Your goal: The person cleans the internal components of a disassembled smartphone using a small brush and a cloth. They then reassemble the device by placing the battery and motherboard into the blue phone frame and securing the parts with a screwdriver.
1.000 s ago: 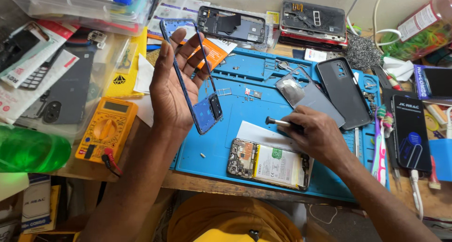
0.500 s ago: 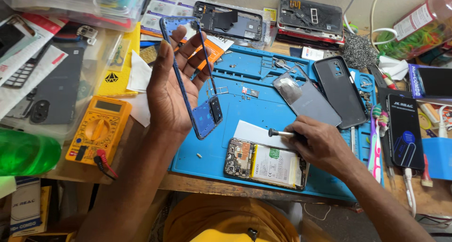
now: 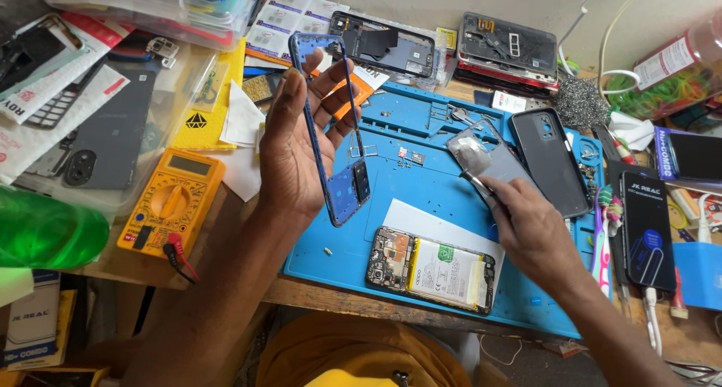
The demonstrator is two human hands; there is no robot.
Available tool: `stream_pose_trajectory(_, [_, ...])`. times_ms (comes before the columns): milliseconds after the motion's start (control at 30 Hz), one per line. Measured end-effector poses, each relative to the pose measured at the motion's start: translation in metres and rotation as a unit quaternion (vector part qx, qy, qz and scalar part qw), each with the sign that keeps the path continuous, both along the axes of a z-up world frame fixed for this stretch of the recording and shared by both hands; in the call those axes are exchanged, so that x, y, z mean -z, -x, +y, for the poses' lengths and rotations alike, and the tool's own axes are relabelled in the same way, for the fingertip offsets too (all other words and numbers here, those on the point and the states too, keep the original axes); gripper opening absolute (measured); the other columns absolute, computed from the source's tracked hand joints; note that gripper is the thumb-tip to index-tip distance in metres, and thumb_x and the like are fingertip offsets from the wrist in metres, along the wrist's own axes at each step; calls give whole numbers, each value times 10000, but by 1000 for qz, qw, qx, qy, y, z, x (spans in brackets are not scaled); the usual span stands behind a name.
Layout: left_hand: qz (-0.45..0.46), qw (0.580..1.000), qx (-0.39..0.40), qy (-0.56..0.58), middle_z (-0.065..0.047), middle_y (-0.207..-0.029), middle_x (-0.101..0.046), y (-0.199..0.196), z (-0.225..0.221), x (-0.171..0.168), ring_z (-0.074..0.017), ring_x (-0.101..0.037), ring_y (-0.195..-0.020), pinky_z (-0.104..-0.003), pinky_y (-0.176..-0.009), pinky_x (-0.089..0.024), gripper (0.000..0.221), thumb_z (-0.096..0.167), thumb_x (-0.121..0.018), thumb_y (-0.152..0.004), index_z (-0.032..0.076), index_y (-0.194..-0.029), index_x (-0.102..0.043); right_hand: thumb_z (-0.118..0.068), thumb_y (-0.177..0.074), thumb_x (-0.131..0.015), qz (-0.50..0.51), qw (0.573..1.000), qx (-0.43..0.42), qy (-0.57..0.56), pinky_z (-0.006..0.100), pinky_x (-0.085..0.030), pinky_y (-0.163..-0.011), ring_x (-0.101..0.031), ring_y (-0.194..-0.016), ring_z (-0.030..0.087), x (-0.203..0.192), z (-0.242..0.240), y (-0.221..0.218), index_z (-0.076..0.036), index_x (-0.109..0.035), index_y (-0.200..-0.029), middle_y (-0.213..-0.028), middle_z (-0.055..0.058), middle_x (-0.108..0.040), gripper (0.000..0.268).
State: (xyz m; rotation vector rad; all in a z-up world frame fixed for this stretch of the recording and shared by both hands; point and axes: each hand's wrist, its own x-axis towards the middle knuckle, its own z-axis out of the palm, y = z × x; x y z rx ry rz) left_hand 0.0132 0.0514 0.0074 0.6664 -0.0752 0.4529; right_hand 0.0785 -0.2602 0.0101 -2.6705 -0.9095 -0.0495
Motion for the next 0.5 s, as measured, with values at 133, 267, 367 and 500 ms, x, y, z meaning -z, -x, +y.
stream_pose_trajectory(133, [-6,1000,1,5,-122,-1362,-610,1,0,1,-207,-570,-1246,-430,-1096,-473,606,440,-716,-997,113,-1456,-492,-239,-945,-695,-65,992,53,96,408,-530,-793,-661,-901,250,11,-3,11,-118,-724,-1205,-1007,76,-701,288])
stream_pose_trajectory(267, [-2,1000,-7,4,-122,-1360,-612,-1,1,0,-211,-577,-1244,-430,-1090,-476,600,434,-715,-985,116,-1440,-487,-426,-1004,-573,-125,985,-105,49,481,-404,-1115,-573,-1309,246,24,-9,6,-212,-671,-1269,-1415,61,-653,354])
stream_pose_trajectory(367, [-1,1000,-11,8,-124,-1357,-612,-2,1,1,-209,-578,-1231,-430,-1083,-480,603,430,-712,-986,113,-1443,-480,-660,-967,-287,-133,963,-220,84,588,-49,-1233,-210,-1525,364,28,-17,9,-263,-545,-1441,-1662,97,-300,670])
stream_pose_trajectory(500, [-2,1000,-5,11,-123,-1360,-611,-2,-1,2,-205,-578,-1208,-424,-1072,-484,606,424,-699,-994,109,-1459,-471,-798,-905,-119,-72,957,-239,149,556,166,-1223,56,-1556,337,28,-14,-2,-262,-363,-1539,-1698,85,-81,865])
